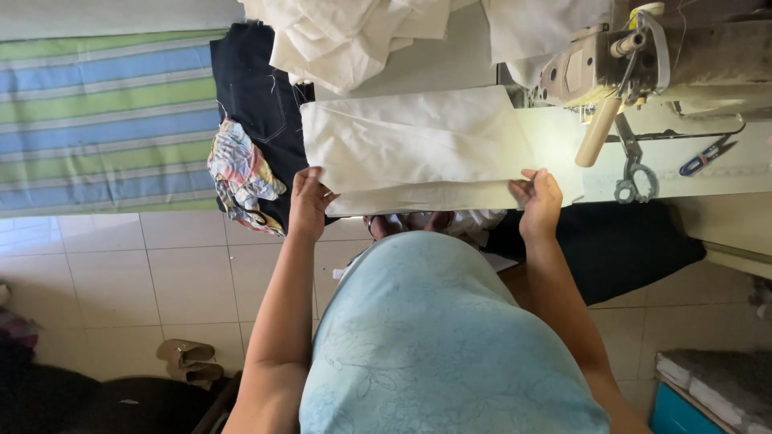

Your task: The person stands at a sewing machine table and repeatedly folds white fabric pieces. They use a pair of scissors to trim the edges of the fabric, then place the cut pieces into a pile on the table.

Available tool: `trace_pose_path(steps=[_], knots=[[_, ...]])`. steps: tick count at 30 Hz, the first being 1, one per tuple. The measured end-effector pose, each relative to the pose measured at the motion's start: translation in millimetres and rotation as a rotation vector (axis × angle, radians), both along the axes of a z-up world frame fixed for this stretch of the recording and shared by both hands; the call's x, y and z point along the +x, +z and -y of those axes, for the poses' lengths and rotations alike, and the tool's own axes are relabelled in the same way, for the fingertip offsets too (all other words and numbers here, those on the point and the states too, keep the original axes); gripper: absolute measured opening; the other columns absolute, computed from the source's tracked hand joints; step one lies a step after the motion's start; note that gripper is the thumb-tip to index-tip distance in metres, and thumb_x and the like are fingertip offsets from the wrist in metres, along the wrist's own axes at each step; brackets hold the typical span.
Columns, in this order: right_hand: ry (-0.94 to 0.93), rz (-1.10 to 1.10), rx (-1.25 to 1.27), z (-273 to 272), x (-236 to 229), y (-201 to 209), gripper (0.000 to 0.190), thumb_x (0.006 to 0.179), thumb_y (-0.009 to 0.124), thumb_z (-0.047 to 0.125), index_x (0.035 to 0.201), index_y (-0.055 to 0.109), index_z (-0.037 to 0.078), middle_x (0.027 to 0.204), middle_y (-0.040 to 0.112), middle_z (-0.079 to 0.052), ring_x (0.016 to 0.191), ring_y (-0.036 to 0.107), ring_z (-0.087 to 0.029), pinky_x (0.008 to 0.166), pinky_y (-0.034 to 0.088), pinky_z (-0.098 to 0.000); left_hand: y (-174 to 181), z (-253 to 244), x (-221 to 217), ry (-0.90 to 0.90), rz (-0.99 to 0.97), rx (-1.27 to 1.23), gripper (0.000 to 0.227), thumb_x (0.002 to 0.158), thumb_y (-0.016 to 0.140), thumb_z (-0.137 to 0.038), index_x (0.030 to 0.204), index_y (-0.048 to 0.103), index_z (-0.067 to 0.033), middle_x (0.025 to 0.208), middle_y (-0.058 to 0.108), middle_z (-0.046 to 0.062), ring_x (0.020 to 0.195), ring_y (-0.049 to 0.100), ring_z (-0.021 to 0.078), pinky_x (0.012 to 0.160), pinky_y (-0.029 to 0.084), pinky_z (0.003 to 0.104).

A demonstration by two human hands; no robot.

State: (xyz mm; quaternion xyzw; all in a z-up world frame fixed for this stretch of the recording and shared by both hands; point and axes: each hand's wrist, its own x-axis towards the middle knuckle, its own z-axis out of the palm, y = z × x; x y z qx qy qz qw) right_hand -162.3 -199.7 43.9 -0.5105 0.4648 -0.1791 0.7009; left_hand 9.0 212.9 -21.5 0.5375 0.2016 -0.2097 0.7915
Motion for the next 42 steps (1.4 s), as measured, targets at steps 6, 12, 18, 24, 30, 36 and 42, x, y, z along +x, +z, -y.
trace_pose_path(steps=[6,12,18,24,30,36,42], knots=[[-0.117,0.241,-0.105,50,25,-28,0.022,0.097,0.066,-0.009,0.114,0.062,0.005,0.08,0.058,-0.002,0.066,0.064,-0.009,0.067,0.054,-0.0186,87,35,37,-0.103,0.233,0.344,0.017,0.098,0.072,-0.011,0.115,0.073,-0.0105,0.083,0.063,-0.003,0.065,0.052,0.0025,0.056,0.049,0.012],[-0.089,0.074,-0.153,8,-5,55,0.04,0.102,0.057,-0.004,0.141,0.061,0.003,0.091,0.053,-0.001,0.07,0.058,-0.004,0.066,0.052,-0.0101,64,28,2,-0.156,0.29,0.504,0.013,0.099,0.073,-0.012,0.111,0.078,-0.0118,0.081,0.07,0.001,0.054,0.052,0.0029,0.047,0.048,0.014],[-0.002,-0.107,-0.306,31,-38,-26,0.045,0.092,0.077,-0.005,0.135,0.069,0.006,0.088,0.056,-0.003,0.071,0.046,-0.003,0.065,0.053,-0.0188,37,13,-14,-0.334,0.344,0.623,0.024,0.094,0.075,-0.007,0.117,0.079,-0.0133,0.112,0.069,0.012,0.062,0.061,0.011,0.058,0.059,0.024],[0.006,-0.089,-0.373,14,-36,1,0.048,0.088,0.083,-0.005,0.133,0.071,0.005,0.094,0.04,0.0,0.083,0.044,0.0,0.084,0.058,-0.0194,11,-2,-23,-0.376,0.404,0.737,0.031,0.091,0.08,-0.013,0.121,0.08,-0.0217,0.115,0.068,0.009,0.071,0.064,0.016,0.066,0.058,0.033],[0.083,-0.129,-0.493,18,-51,-27,0.047,0.084,0.084,-0.006,0.129,0.072,0.002,0.108,0.048,-0.012,0.099,0.043,-0.011,0.105,0.045,-0.0305,10,-4,-33,-0.375,0.434,0.824,0.034,0.09,0.08,-0.018,0.122,0.079,-0.03,0.118,0.07,0.003,0.088,0.067,0.0187,0.082,0.054,0.033],[0.113,-0.198,-0.552,32,-63,-56,0.046,0.084,0.087,-0.002,0.127,0.075,0.006,0.115,0.047,-0.015,0.119,0.045,-0.025,0.12,0.025,-0.0392,4,-7,-34,-0.387,0.488,0.887,0.035,0.09,0.079,-0.014,0.123,0.079,-0.0285,0.122,0.069,0.007,0.108,0.068,0.0304,0.092,0.054,0.039],[0.142,-0.25,-0.611,28,-62,-53,0.054,0.079,0.085,-0.005,0.129,0.074,0.009,0.115,0.053,-0.02,0.123,0.054,-0.034,0.119,0.032,-0.0432,30,18,-30,-0.541,0.628,1.398,0.063,0.081,0.082,-0.008,0.137,0.064,-0.031,0.148,0.038,0.004,0.118,0.054,0.0319,0.091,0.049,0.046]])
